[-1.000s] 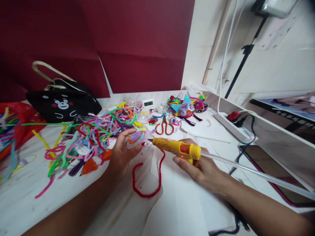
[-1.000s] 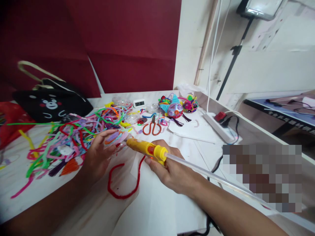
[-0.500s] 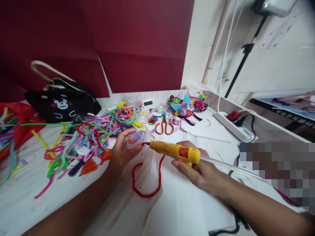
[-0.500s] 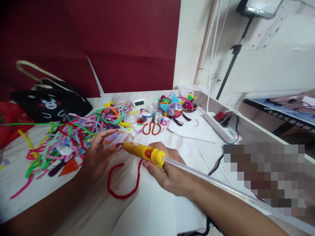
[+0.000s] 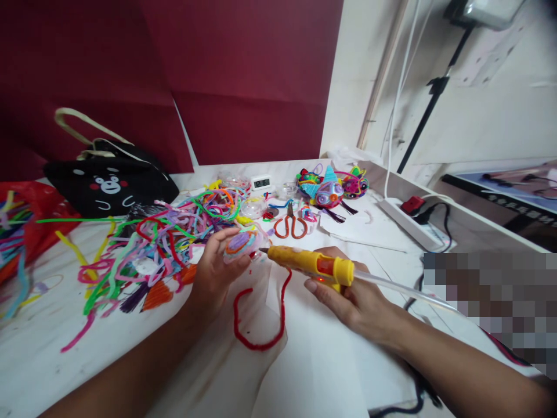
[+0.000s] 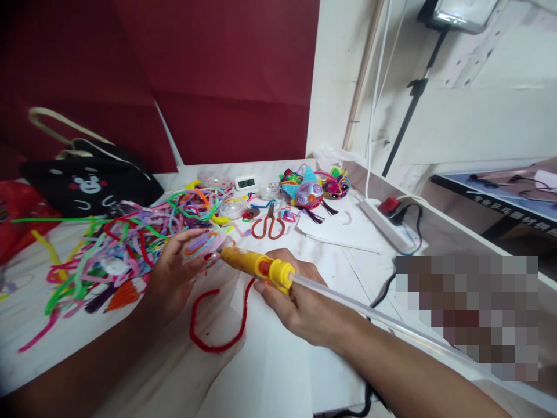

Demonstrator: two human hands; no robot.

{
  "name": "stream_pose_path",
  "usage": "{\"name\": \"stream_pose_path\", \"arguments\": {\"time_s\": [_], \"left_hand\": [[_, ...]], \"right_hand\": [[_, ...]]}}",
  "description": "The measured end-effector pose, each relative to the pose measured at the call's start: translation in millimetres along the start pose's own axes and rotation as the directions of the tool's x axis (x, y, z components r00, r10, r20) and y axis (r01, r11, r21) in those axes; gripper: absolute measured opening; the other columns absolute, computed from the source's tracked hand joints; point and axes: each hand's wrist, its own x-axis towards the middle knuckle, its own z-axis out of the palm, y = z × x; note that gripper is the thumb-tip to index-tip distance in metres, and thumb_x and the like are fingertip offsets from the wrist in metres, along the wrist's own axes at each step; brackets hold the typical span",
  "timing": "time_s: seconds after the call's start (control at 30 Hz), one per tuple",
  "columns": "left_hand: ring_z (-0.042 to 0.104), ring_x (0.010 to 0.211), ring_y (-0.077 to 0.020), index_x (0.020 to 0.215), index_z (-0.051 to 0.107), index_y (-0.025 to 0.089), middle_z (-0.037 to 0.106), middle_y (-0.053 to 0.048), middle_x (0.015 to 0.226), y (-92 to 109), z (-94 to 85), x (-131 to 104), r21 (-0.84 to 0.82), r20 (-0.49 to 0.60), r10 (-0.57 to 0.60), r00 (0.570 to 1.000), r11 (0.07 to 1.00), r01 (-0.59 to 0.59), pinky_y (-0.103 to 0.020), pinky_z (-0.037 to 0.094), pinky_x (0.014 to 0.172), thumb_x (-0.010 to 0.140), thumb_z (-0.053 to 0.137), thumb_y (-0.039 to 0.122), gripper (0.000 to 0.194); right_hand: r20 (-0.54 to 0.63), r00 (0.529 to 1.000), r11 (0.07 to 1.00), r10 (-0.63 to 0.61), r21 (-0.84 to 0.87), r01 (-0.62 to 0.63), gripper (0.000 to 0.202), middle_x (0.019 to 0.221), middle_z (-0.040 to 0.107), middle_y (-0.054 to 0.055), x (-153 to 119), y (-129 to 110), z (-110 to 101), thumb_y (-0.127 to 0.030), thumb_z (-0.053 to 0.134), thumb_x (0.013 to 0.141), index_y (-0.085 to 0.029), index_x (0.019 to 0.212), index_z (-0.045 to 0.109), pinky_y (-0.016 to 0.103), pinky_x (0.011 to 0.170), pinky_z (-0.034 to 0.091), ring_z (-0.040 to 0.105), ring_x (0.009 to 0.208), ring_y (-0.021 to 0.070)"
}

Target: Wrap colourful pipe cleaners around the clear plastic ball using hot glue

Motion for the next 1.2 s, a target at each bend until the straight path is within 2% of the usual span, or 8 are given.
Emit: {"name": "stream_pose_path", "arguments": {"time_s": [0.23, 0.43, 0.67, 0.83, 1.07, 1.2], "left_hand": [[0.077, 0.120, -0.0323, 0.120, 0.075, 0.031, 0.081, -0.004, 0.126, 4, 3.3, -2, 0.017, 0.006, -0.015, 1.000, 1.000, 0.014, -0.040, 0.064, 0.093, 0.072, 0.101, 0.039, 0.055], [0.078, 0.118, -0.0306, 0.121, 0.076, 0.030, 0.082, -0.004, 0.125, 0, 0.3, 0, 0.014, 0.013, -0.001, 1.000, 1.000, 0.001, -0.039, 0.063, 0.095, 0.073, 0.100, 0.036, 0.054], [0.078, 0.118, -0.0294, 0.122, 0.076, 0.029, 0.082, -0.003, 0.124, -2, -1.8, 0, -0.017, 0.022, -0.003, 1.000, 1.000, 0.004, -0.036, 0.063, 0.093, 0.073, 0.100, 0.033, 0.055], [0.079, 0.111, -0.0261, 0.123, 0.076, 0.028, 0.083, -0.003, 0.122, -1, -1.5, 0, -0.031, 0.036, 0.014, 0.999, 0.999, -0.013, -0.033, 0.063, 0.089, 0.073, 0.100, 0.035, 0.055], [0.079, 0.116, -0.0333, 0.120, 0.078, 0.029, 0.084, -0.004, 0.121, 2, 0.7, -3, -0.051, 0.030, 0.001, 1.000, 0.999, 0.001, -0.040, 0.064, 0.092, 0.071, 0.100, 0.035, 0.055], [0.079, 0.116, -0.0331, 0.120, 0.079, 0.030, 0.084, -0.003, 0.120, 2, 0.9, -3, -0.070, 0.039, 0.004, 0.999, 0.998, -0.001, -0.040, 0.064, 0.092, 0.070, 0.102, 0.036, 0.055]], "right_hand": [[0.007, 1.000, 1.000, -0.025, -0.016, 0.025, 0.014, 0.093, 0.078, 0.007, 0, -4, 1, -0.039, 0.062, 0.105, -0.027, 0.109, 0.067, 0.041, 0.075, 0.057, 0.071, 0.081, 0.0258], [0.003, 1.000, 0.999, -0.017, -0.027, 0.017, 0.015, 0.092, 0.077, 0.006, 0, -4, 0, -0.041, 0.061, 0.105, -0.026, 0.105, 0.064, 0.039, 0.073, 0.055, 0.072, 0.080, 0.0246], [-0.037, 0.999, 1.000, -0.015, -0.006, 0.015, 0.013, 0.097, 0.076, 0.006, 1, 2, 1, -0.038, 0.063, 0.105, -0.025, 0.104, 0.065, 0.037, 0.074, 0.055, 0.070, 0.083, 0.0241], [-0.087, 0.996, 0.999, -0.014, -0.031, 0.011, 0.018, 0.097, 0.072, 0.006, 2, 3, 1, -0.043, 0.063, 0.104, -0.025, 0.102, 0.065, 0.037, 0.072, 0.055, 0.067, 0.080, 0.0241], [-0.077, 0.997, 1.000, 0.007, 0.015, -0.006, 0.022, 0.107, 0.071, 0.007, 3, 8, 2, -0.045, 0.062, 0.107, -0.025, 0.112, 0.065, 0.036, 0.077, 0.059, 0.069, 0.087, 0.0232], [-0.075, 0.997, 1.000, 0.004, 0.016, -0.003, 0.022, 0.106, 0.071, 0.007, 4, 9, 2, -0.046, 0.062, 0.107, -0.025, 0.114, 0.065, 0.038, 0.079, 0.059, 0.070, 0.089, 0.0244]]}}
